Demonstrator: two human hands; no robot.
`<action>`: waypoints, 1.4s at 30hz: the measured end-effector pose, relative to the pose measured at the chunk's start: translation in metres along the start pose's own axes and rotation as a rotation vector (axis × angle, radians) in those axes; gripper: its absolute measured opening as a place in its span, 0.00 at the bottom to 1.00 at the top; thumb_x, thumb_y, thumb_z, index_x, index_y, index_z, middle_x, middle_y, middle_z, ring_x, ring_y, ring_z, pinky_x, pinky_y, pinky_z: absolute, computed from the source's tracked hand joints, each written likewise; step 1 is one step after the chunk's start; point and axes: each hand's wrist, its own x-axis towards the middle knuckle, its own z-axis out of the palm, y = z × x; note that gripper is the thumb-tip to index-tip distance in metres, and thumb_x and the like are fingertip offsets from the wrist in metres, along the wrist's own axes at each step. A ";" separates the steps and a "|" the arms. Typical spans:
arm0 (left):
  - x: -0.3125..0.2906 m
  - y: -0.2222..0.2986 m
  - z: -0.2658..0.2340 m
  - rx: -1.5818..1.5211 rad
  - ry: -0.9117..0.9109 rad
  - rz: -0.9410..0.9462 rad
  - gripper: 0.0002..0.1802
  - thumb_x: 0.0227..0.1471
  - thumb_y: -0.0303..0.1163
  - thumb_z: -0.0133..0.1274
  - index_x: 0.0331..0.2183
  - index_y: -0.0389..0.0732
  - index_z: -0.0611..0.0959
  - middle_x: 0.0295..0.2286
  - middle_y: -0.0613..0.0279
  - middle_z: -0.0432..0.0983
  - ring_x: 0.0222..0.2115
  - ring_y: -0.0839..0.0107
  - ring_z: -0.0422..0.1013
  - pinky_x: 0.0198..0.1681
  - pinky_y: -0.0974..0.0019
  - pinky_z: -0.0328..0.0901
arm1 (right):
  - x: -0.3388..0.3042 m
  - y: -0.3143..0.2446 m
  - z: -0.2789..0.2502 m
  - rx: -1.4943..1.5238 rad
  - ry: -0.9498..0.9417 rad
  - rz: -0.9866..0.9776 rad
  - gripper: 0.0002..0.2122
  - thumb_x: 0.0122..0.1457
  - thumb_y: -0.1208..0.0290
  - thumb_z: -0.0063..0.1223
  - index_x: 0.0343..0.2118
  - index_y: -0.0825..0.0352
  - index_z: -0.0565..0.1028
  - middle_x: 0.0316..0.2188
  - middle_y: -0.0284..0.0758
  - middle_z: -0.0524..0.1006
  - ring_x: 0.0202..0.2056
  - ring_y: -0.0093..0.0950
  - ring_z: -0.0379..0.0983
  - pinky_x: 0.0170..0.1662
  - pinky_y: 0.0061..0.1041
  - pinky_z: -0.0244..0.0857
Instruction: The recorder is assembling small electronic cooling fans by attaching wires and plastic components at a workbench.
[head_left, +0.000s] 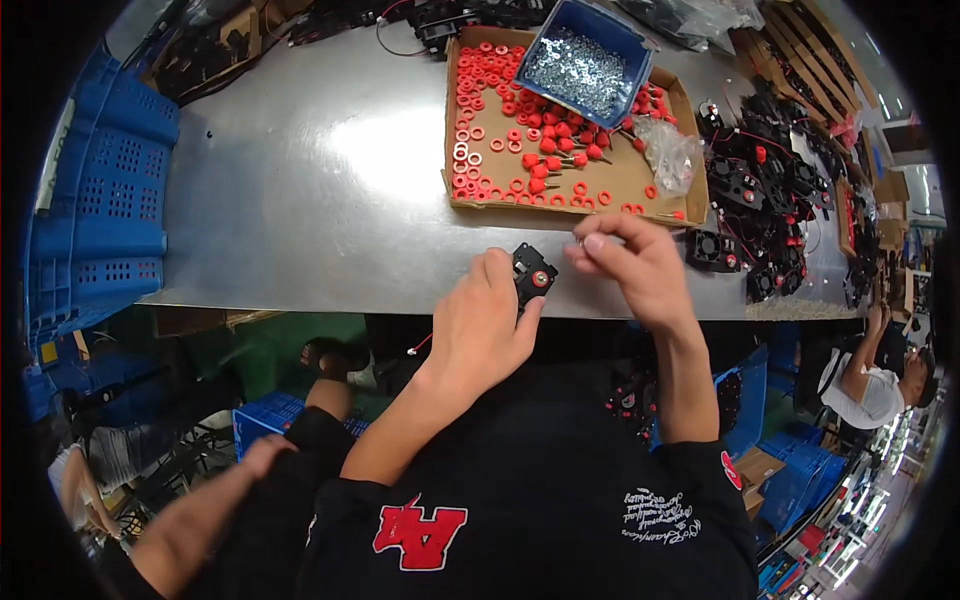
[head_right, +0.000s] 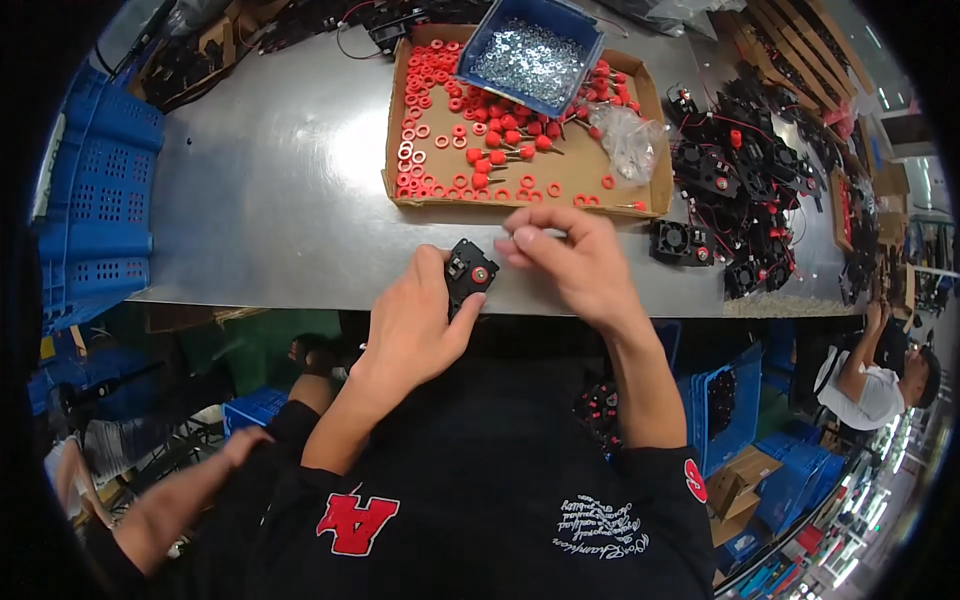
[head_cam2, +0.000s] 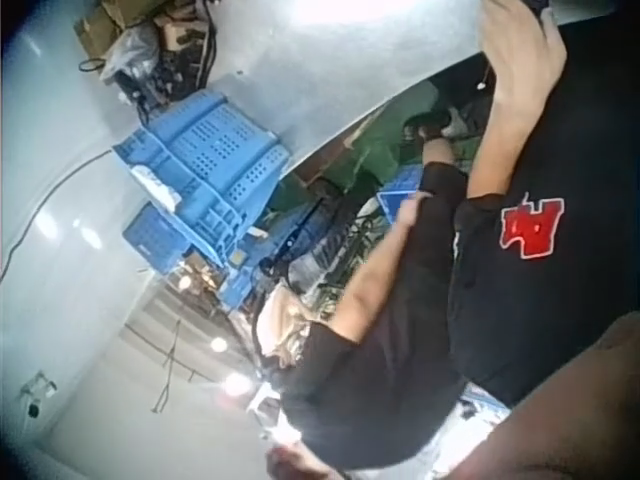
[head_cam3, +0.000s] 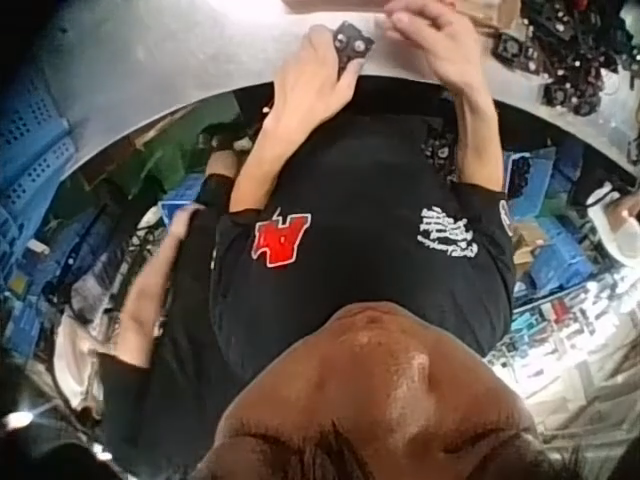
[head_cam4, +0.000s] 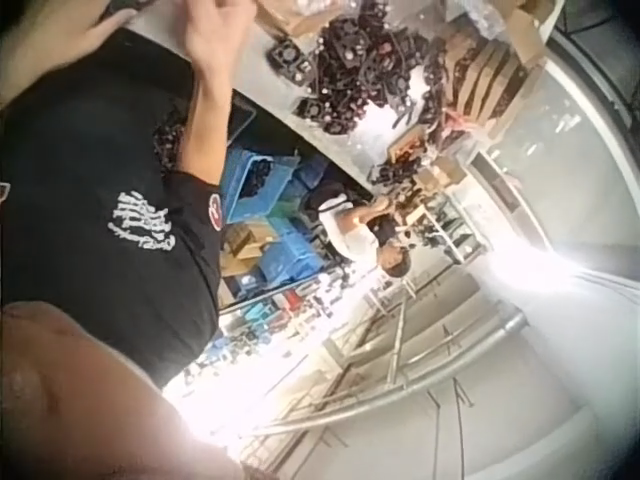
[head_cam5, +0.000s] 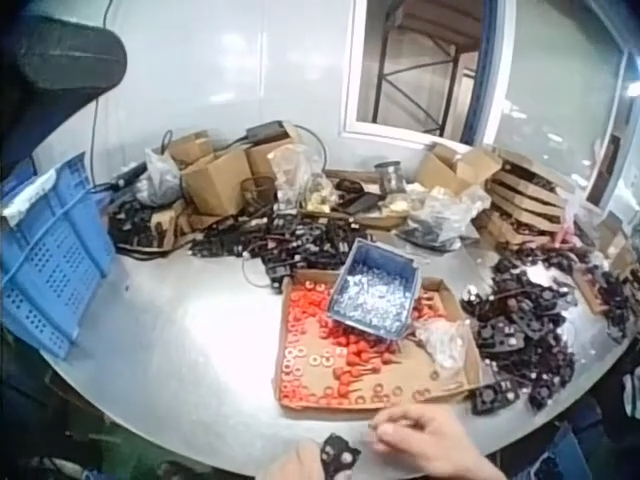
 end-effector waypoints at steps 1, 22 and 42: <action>-0.001 -0.001 0.001 -0.002 -0.003 -0.011 0.23 0.50 0.35 0.60 0.39 0.33 0.65 0.32 0.44 0.71 0.29 0.46 0.73 0.29 0.49 0.68 | -0.005 0.009 0.001 0.055 -0.013 0.033 0.08 0.64 0.75 0.51 0.43 0.73 0.74 0.34 0.34 0.78 0.40 0.25 0.78 0.45 0.23 0.73; -0.002 0.003 0.000 0.043 0.011 0.008 0.22 0.50 0.34 0.59 0.37 0.34 0.65 0.32 0.45 0.70 0.30 0.47 0.74 0.29 0.51 0.69 | -0.011 0.042 0.029 -0.322 0.046 -0.154 0.06 0.61 0.76 0.54 0.39 0.71 0.75 0.31 0.32 0.78 0.32 0.17 0.73 0.35 0.21 0.70; -0.002 0.002 0.001 0.009 0.012 -0.005 0.23 0.50 0.34 0.59 0.39 0.32 0.65 0.32 0.42 0.71 0.32 0.41 0.72 0.32 0.47 0.68 | -0.014 0.019 0.023 -1.106 -0.116 -0.685 0.10 0.52 0.79 0.60 0.38 0.66 0.78 0.34 0.37 0.77 0.32 0.38 0.77 0.34 0.32 0.72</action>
